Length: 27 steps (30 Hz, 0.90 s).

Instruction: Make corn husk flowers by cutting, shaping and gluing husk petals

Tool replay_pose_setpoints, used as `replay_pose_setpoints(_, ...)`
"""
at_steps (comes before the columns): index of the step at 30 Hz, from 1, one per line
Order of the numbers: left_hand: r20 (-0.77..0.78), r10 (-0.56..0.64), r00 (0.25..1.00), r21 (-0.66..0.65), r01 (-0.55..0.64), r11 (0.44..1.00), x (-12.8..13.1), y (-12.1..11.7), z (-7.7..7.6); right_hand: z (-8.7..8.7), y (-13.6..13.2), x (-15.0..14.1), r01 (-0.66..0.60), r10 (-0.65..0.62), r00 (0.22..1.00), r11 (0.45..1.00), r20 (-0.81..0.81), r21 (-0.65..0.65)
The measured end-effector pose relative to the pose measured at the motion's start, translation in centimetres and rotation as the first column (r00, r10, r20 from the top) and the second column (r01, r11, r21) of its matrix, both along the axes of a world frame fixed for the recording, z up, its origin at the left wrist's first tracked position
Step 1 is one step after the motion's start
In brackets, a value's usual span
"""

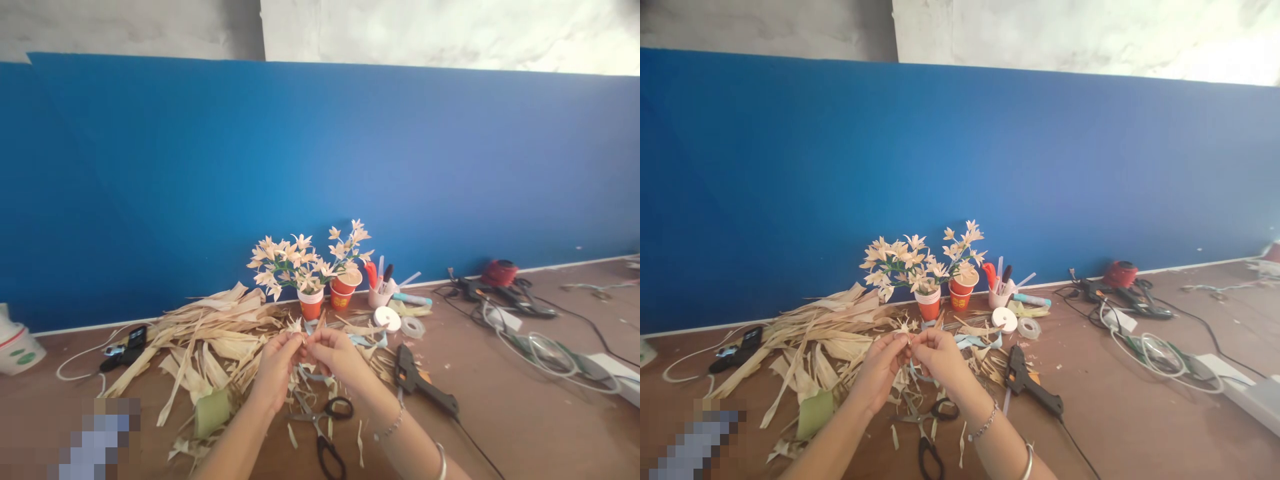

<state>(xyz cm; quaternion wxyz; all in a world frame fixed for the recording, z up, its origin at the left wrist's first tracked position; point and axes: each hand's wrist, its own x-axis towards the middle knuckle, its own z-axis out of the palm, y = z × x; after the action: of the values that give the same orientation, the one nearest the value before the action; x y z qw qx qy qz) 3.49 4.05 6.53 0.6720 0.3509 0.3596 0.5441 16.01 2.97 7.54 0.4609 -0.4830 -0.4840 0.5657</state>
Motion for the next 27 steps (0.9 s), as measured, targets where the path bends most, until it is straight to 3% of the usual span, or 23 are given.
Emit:
replay_pose_setpoints(12, -0.043, -0.055, 0.998, 0.026, 0.056, 0.998, -0.3, 0.0, 0.5, 1.4, -0.3, 0.2, -0.02, 0.021, 0.999, 0.999, 0.026, -0.04)
replay_pose_setpoints(19, -0.025, -0.113, 0.993, 0.021, 0.113, 0.993, -0.4, 0.0, 0.4, 1.1, -0.2, 0.2, 0.028, -0.026, 0.999, 0.997, 0.028, -0.068)
replay_pose_setpoints(27, 0.026, -0.089, 0.996, 0.013, 0.089, 0.996, -0.5, 0.2, -0.2, 1.3, -0.5, 0.1, 0.015, -0.013, 0.998, 1.0, 0.069, -0.027)
